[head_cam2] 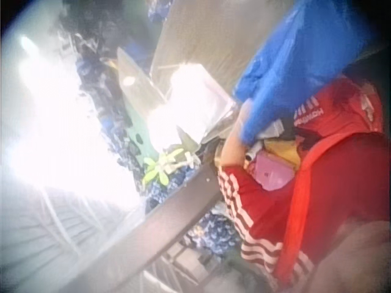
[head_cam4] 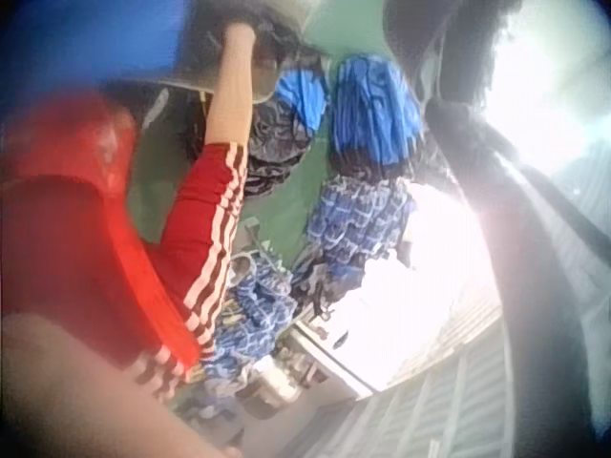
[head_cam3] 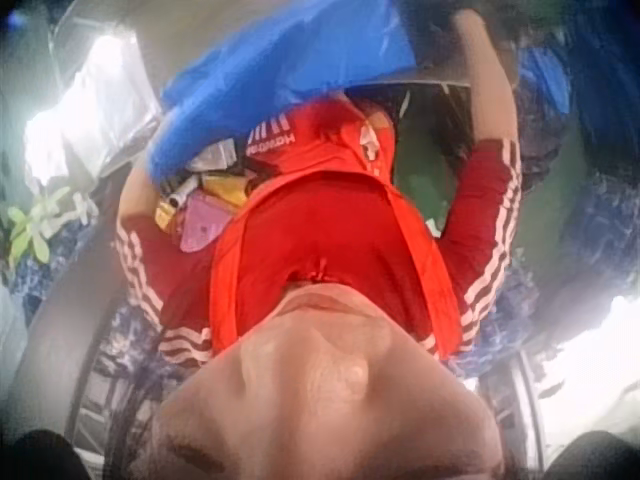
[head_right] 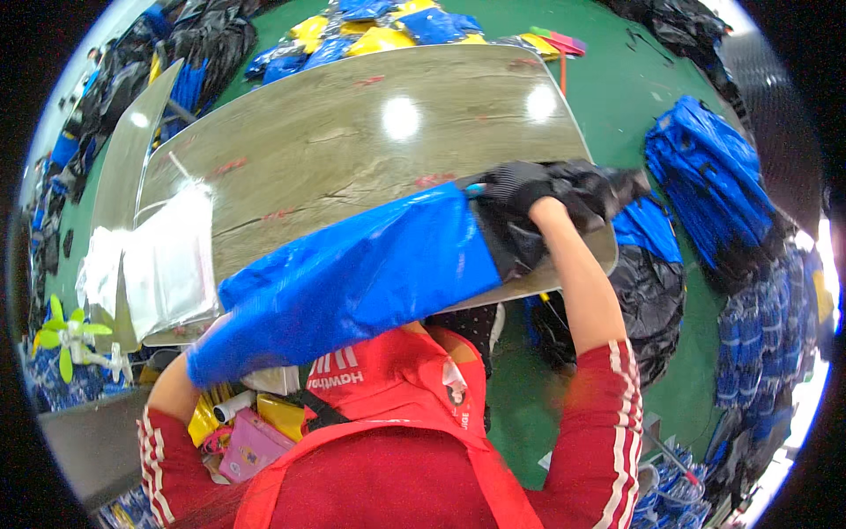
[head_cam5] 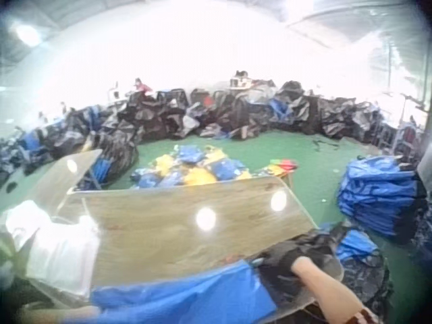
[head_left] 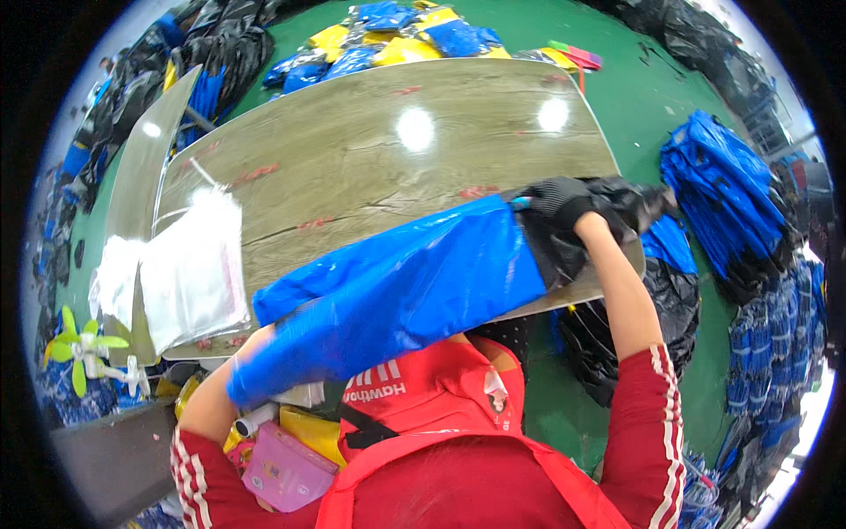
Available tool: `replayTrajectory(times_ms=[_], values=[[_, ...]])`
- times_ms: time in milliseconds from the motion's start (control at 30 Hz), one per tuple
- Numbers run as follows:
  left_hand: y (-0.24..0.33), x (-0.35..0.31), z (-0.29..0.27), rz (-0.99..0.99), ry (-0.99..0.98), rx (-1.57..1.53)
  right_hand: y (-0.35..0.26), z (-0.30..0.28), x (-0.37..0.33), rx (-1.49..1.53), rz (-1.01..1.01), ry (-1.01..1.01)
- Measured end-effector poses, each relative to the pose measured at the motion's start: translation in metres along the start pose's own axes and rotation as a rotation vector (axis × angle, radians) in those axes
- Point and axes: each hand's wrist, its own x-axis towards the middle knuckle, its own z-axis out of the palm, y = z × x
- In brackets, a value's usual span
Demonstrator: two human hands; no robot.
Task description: The person folds blue, yellow, and black delivery bags on a table, then places each folded bag into a clear plastic bag and seals it. The process is repeated for multiple bags of different colors.
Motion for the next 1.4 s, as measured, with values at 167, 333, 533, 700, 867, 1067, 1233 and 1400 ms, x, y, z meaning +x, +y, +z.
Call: replayTrajectory(times_ms=[167,333,533,700,867,1067,1233,1400], values=[[0.015,-0.099,0.060,-0.757,0.607,-0.989,0.017,-0.001,-0.007,-0.008,0.062,0.048],[0.048,-0.060,0.121,-0.861,1.581,-0.651,-0.005,0.001,-0.014,-0.109,0.135,0.068],[0.061,-0.025,0.092,-1.492,0.853,0.213,-0.007,0.008,-0.027,-0.159,0.087,0.127],[0.105,0.085,0.023,-0.627,1.050,0.460,-0.019,0.008,-0.014,-0.242,0.237,0.015],[0.110,0.229,0.028,-0.300,0.715,0.153,-0.025,-0.024,-0.049,-0.076,0.060,0.325],[0.091,0.251,0.056,-0.356,0.667,0.237,0.060,-0.033,-0.107,0.148,0.245,0.262],[0.108,0.328,0.035,-0.094,0.742,0.095,0.110,0.035,-0.099,-0.049,0.204,0.659],[0.117,0.346,0.014,-0.228,0.596,0.162,0.115,0.080,-0.139,1.095,0.336,1.445]])
